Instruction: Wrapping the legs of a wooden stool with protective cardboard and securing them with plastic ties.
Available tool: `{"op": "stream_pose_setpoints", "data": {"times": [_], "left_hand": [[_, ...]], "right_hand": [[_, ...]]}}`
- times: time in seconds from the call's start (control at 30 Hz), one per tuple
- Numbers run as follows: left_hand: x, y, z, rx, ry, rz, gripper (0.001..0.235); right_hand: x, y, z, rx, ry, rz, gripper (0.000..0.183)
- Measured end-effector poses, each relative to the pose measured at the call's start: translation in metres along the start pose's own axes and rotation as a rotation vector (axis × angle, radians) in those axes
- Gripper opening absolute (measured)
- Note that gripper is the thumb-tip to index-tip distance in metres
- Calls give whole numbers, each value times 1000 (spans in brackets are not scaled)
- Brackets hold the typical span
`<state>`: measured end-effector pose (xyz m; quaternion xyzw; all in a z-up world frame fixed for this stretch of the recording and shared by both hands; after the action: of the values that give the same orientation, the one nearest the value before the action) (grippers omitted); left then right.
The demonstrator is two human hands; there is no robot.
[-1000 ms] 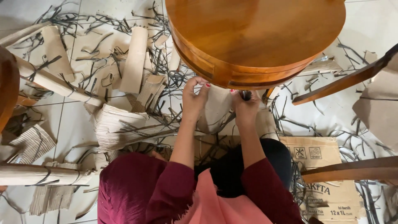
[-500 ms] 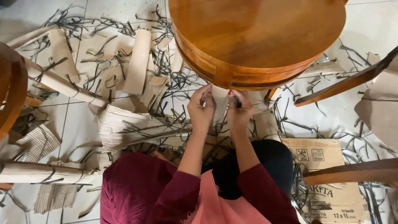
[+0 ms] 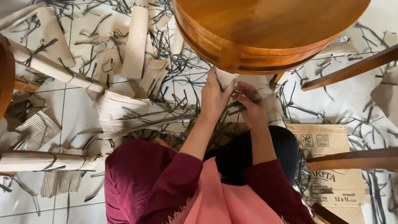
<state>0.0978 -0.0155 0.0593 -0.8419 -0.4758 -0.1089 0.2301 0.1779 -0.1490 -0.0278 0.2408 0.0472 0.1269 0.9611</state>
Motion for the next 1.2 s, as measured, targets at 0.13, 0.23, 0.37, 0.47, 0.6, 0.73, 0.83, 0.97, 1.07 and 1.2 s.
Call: {"op": "stream_pose_setpoints", "data": {"times": [0.13, 0.23, 0.37, 0.47, 0.6, 0.73, 0.83, 0.97, 1.07, 1.2], "left_hand": [[1, 1, 6, 20, 1, 49, 69], [2, 0, 6, -13, 19, 48, 65], [5, -6, 1, -20, 59, 49, 67], [8, -9, 1, -44, 53, 70, 71], [9, -8, 7, -58, 34, 78, 74], [11, -8, 6, -45, 25, 77, 74], [11, -9, 4, -59, 5, 92, 72], [10, -8, 5, -62, -3, 82, 72], [10, -10, 1, -73, -13, 79, 72], [10, -12, -2, -96, -16, 68, 71]], "right_hand": [[-4, -22, -8, 28, 86, 59, 36], [-7, -26, 2, -102, 23, 10, 27], [-13, -17, 23, -226, -2, -90, 18], [-13, -16, 33, -261, -55, -186, 15], [-10, -20, 34, -241, -139, -262, 13], [-10, -15, 32, -228, -191, -265, 14], [-15, -6, 36, -233, -219, -271, 14], [-22, 4, 48, -236, -272, -339, 13], [-21, 5, 52, -263, -299, -361, 15], [-14, 12, 46, -212, -318, -424, 17]]}}
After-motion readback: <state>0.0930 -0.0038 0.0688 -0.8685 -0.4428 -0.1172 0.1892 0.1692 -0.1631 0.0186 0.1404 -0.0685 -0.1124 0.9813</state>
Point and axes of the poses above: each hand's wrist, its own x-axis towards the middle knuckle, its own y-axis out of the palm, z = x × y, the point moved 4 cm from there along x, towards the middle knuckle, and after that the axes turned 15 degrees about -z, right-handed, at the moved point
